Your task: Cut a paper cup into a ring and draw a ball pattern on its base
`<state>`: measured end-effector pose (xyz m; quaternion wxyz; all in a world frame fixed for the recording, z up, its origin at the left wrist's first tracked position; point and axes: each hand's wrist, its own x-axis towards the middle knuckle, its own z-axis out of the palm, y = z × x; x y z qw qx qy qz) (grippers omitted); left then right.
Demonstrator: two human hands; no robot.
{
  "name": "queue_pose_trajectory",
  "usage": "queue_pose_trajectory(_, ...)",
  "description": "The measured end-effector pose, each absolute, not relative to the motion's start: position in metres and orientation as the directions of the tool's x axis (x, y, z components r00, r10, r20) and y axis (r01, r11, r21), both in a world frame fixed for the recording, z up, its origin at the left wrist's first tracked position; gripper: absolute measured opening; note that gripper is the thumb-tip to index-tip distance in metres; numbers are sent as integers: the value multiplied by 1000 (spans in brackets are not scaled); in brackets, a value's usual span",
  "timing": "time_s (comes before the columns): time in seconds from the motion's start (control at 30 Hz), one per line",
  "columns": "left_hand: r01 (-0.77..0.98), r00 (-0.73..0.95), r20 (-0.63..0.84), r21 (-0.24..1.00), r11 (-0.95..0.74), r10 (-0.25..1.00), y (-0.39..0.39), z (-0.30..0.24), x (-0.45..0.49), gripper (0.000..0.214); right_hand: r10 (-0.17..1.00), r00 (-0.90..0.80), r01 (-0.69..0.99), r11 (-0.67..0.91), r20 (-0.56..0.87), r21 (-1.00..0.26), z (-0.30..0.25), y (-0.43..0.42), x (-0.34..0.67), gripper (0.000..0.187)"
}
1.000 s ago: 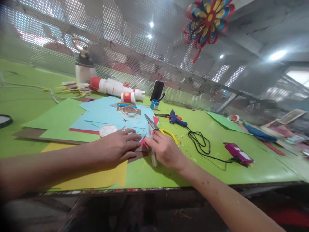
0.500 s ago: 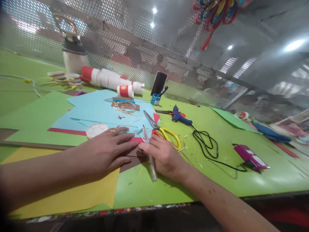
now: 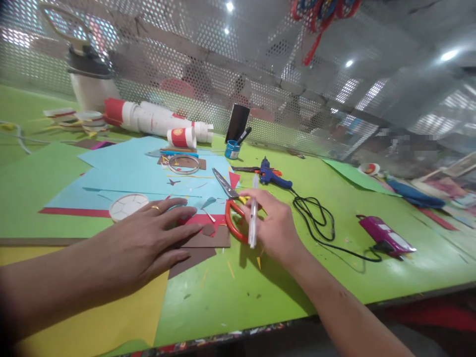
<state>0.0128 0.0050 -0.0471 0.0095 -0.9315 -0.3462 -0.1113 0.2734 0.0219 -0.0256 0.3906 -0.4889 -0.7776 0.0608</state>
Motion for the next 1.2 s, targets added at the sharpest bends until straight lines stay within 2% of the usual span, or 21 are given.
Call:
queue_pose_trajectory(0.13,650,733,202,70,-756,649,5,-47,13,40,916,-33,709,303,399,-637,-20,28,279,23)
queue_pose_trajectory(0.27,653,733,198,60,-755,651,6,-45,13,40,949,-15,695,237,316,-679,-21,31,280,27)
queue_pose_trajectory(0.53,638,745,226,33,-769,628,5,-44,13,41,944,-177,840,293,279,-457,-25,59,306,25)
queue_pose_trajectory(0.7,607,766,273,-6,-795,583,6,-47,12,40,898,-360,888,413,253,-203,-21,91,334,40)
queue_pose_trajectory(0.83,623,746,287,20,-782,601,6,-47,13,38,861,-438,880,469,258,-73,-19,104,347,50)
queue_pose_trajectory(0.93,618,753,279,12,-786,596,5,-46,13,38,830,-451,874,486,329,-29,-13,94,340,49)
queue_pose_trajectory(1.03,616,754,274,17,-787,597,4,-44,12,40,780,-492,834,549,385,-46,-7,67,315,33)
queue_pose_trajectory(1.1,625,745,275,30,-780,607,3,-42,12,41,737,-571,771,633,363,-73,-6,45,294,21)
queue_pose_trajectory(1.2,626,745,258,49,-778,615,3,-40,12,40,658,-687,676,734,308,-59,-11,19,268,16)
